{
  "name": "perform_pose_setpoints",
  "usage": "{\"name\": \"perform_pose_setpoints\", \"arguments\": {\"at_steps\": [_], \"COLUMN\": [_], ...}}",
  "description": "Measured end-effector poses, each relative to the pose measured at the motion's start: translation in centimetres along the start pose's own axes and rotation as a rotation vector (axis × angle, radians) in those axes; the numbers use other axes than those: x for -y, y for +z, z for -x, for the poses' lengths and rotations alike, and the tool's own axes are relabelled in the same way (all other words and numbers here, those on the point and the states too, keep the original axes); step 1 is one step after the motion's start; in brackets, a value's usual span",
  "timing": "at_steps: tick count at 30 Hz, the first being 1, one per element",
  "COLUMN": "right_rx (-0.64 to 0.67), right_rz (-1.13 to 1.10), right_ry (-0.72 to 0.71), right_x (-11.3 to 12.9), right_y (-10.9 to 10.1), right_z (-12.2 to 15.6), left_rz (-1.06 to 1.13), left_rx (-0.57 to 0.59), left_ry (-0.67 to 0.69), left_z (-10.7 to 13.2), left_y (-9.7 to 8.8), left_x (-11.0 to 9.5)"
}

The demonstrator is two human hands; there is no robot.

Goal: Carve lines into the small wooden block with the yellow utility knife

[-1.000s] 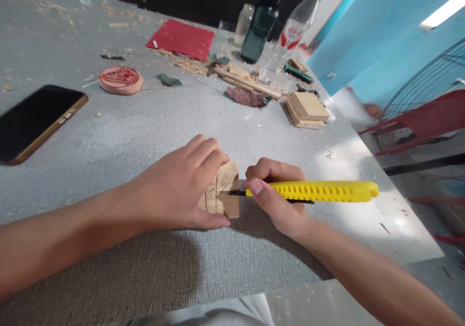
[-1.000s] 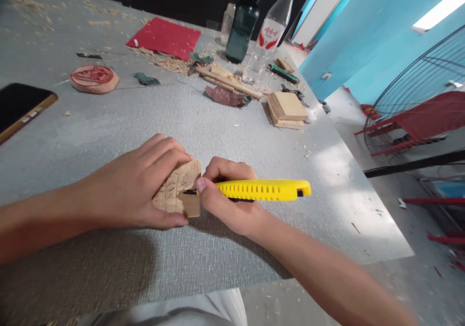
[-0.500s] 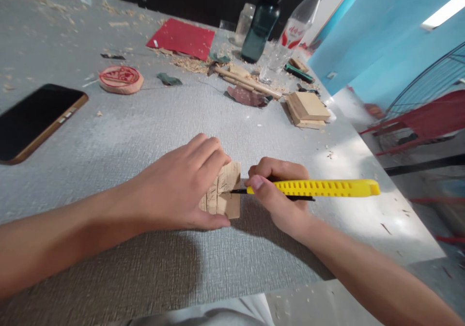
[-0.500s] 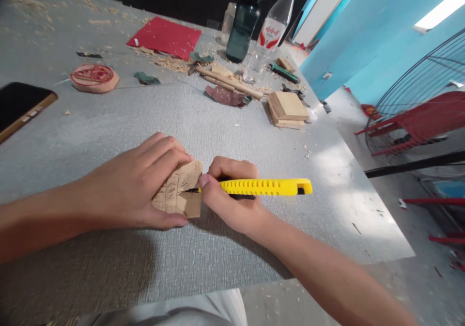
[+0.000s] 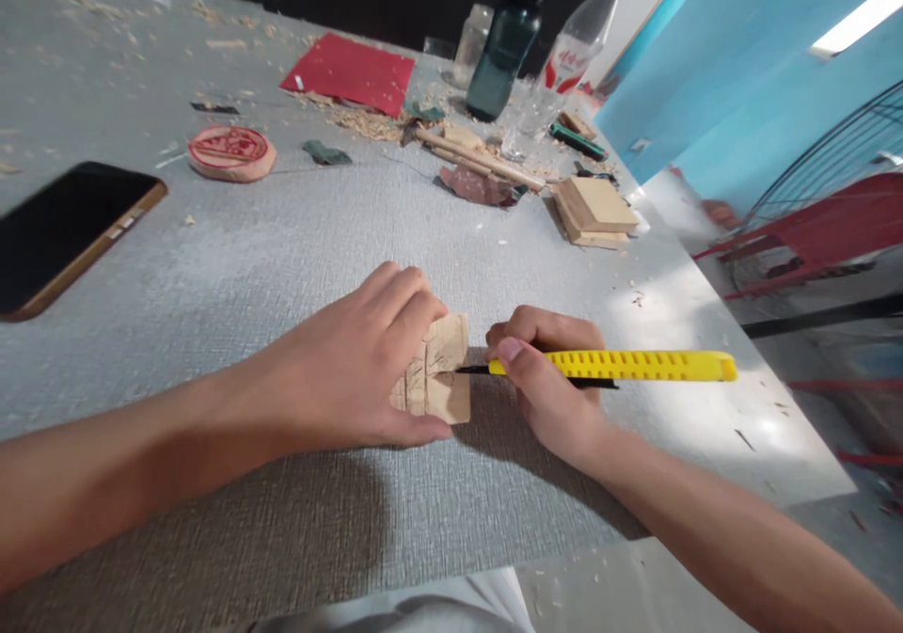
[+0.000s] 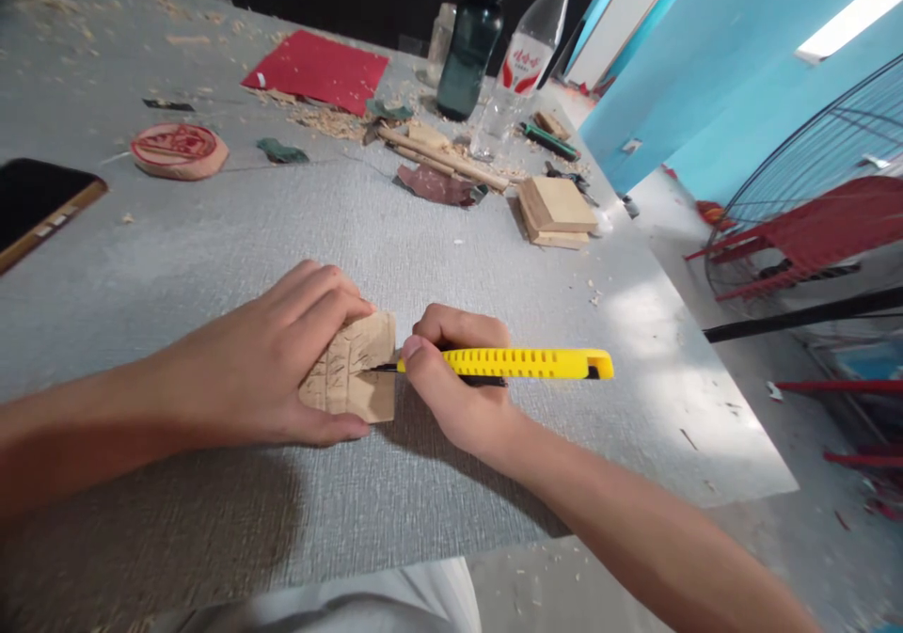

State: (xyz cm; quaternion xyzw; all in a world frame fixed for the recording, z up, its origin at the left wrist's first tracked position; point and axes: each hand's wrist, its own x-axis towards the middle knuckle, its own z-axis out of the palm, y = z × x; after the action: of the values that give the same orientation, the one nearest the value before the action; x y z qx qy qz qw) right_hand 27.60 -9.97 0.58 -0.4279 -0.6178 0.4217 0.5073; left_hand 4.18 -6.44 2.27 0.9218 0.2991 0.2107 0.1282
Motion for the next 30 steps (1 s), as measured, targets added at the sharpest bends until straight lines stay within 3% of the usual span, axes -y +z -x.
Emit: {"name": "perform_pose_setpoints", "arguments": {"at_steps": [10,15,25,30], "right_rx": [-0.080,-0.088,-0.103,-0.081], "right_rz": [-0.043,-0.033,-0.009,0.084], "right_ry": [0.059,0.155,0.256,0.270], "right_x": [-0.1,0.2,0.4,1.1], "right_y": [0.1,0.2,0.4,0.5], "right_z": [0.3,0.0,-0.1,-1.0], "left_rz": [-0.038,-0.034,0.055,0.118], "left_rx": [-0.045,-0.038,0.040,0.074], "left_ry": [0.034,0.021,-0.231,-0.282], "left_z": [0.1,0.1,0.3,0.1], "left_y": [0.2,0.3,1.0,1.2], "left_x": [-0.3,-0.3,-1.0,-0.8]}}
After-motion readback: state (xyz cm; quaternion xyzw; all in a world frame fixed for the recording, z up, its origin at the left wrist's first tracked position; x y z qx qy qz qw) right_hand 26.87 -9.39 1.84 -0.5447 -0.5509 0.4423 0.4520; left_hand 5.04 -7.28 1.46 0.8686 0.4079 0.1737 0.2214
